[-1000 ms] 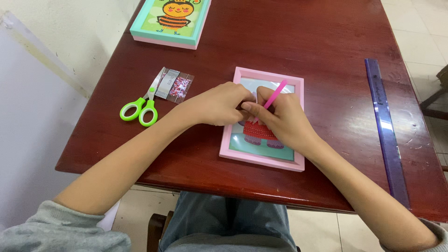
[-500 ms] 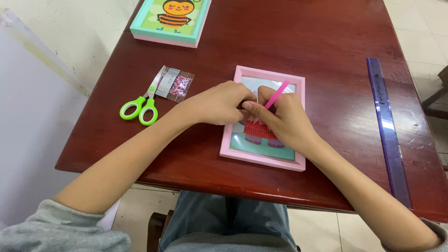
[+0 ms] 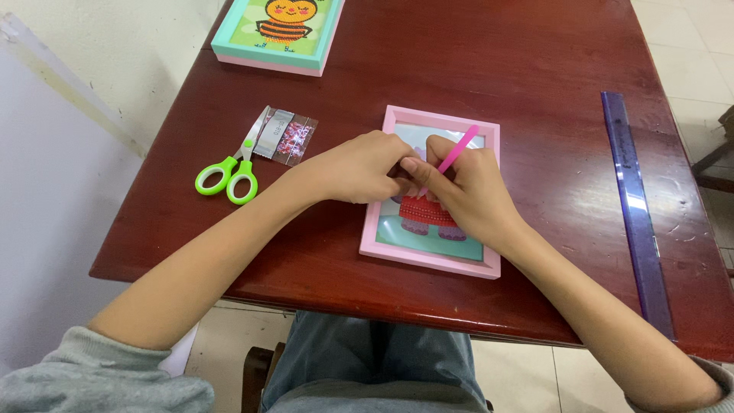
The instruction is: The person measures a pink-framed diamond art picture of a hippo using a ruler, then uses a pink stylus to place small red gems onto the sticky surface. The person also cuts open a packet of gems with scissors and continues placing gems on the artwork.
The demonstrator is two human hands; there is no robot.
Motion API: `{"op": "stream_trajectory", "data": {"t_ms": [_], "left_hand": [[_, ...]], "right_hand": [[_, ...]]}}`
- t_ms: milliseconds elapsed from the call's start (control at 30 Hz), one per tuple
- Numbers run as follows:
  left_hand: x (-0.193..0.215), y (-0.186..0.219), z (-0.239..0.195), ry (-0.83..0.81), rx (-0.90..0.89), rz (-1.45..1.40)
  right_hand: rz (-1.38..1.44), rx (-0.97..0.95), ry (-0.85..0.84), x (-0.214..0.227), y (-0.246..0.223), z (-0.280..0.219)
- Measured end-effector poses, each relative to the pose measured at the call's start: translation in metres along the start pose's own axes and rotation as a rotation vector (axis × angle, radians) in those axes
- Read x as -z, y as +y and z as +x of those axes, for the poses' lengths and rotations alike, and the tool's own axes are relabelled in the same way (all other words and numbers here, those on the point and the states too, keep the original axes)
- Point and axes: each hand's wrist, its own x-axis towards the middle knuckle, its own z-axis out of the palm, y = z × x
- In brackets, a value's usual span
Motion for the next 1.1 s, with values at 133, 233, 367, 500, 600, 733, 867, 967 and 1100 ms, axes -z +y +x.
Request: {"op": "stream_trajectory", "data": {"t_ms": [133, 233, 367, 500, 600, 733, 867, 967, 1100], "left_hand": [[-0.001, -0.003, 0.004, -0.003, -0.01, 0.016], [-0.001, 0.0, 0.002, 0.004, 0.011, 0.001], [-0.001, -0.001, 0.002, -0.004, 0.022, 0.012], [-0.003, -0.009, 0.006, 0.0, 0.013, 0.036], [-0.004, -0.014, 0.005, 0.005, -0.005, 0.034], [-0.007, -0.024, 0.009, 0.013, -0.018, 0.036], [-0.003, -0.008, 0.002, 0.015, -0.004, 0.022], [-0.001, -0.002, 0.0, 0.01, 0.019, 0.017], [0.0, -0.006, 0.004, -0.001, -0.028, -0.009]], "right_hand": [[0.0, 0.001, -0.01, 0.001, 0.002, 0.002], [0.004, -0.01, 0.0, 0.0, -0.004, 0.0], [-0.007, -0.003, 0.002, 0.0, 0.002, 0.0], [-0.049, 0.026, -0.017, 0.0, 0.006, 0.002], [-0.095, 0.055, -0.04, -0.001, 0.001, 0.001], [-0.155, 0.082, -0.08, -0.002, 0.003, 0.0], [-0.116, 0.049, -0.061, -0.001, 0.005, 0.001], [-0.084, 0.007, -0.049, 0.001, 0.0, 0.001], [0.064, -0.064, -0.032, 0.004, -0.007, 0.003]]}}
